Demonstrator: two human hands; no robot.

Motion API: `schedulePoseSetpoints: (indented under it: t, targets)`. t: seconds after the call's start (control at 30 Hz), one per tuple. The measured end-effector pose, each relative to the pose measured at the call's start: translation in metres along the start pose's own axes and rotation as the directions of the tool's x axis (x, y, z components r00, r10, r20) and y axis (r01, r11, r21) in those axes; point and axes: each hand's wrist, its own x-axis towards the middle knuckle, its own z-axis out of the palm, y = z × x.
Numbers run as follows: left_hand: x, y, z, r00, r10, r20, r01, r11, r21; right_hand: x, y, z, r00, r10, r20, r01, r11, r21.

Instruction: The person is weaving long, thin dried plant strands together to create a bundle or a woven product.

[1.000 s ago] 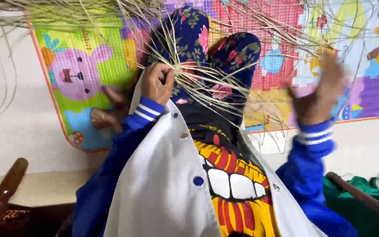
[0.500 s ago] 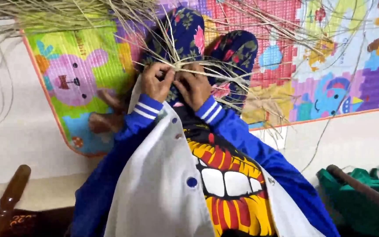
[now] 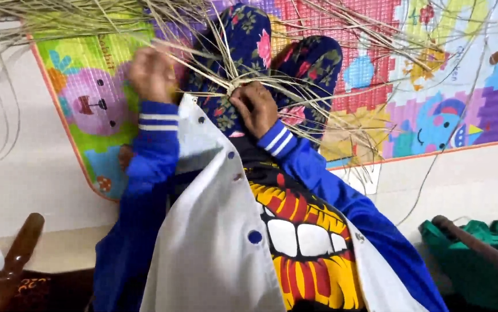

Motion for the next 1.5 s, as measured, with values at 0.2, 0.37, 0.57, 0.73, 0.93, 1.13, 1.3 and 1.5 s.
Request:
schedulePoseSetpoints:
  t: [0.2,0.37,0.57,0.73,0.93,1.13,1.3,1.5]
  targets:
    - [-0.062,0.067,0.018,0.883,-0.444,0.151,0.421,0.893,0.16,-0.004,0.012,0.003,1.0,0.013,-0.012,-0.011,0.992,0.124]
    - [-0.092,0.037,0.048,0.918,-0.192,0.346,0.041,0.916,0.4,-0.005,0.007,0.002,1.0,0.016,-0.026,-0.013,0.993,0.12]
    - [-0.096,0.041,0.067,0.924,-0.24,0.298,0.072,0.873,0.482,-0.002,0.003,-0.001,0.998,0.032,-0.047,-0.027,0.994,0.106]
    - [-0.096,0.051,0.077,0.941,-0.148,0.304,-0.102,0.734,0.672,0.001,-0.001,-0.004,1.0,0.007,-0.029,-0.004,0.996,0.086]
    - [-0.087,0.037,0.079,0.953,-0.206,0.221,0.017,0.768,0.64,-0.003,0.009,0.001,0.999,-0.002,-0.051,0.009,0.992,0.126]
    - [-0.094,0.025,0.069,0.951,-0.264,0.163,0.14,0.833,0.535,-0.003,0.009,0.002,0.999,0.015,-0.046,-0.009,0.991,0.136]
    - [-0.097,0.047,0.08,0.96,-0.166,0.224,0.075,0.928,0.364,-0.004,0.01,0.003,0.999,0.011,-0.043,-0.005,0.991,0.131]
    - [-0.107,0.069,0.096,0.966,-0.156,0.208,0.064,0.919,0.389,-0.003,0.007,0.0,0.999,0.017,-0.042,-0.011,0.992,0.127]
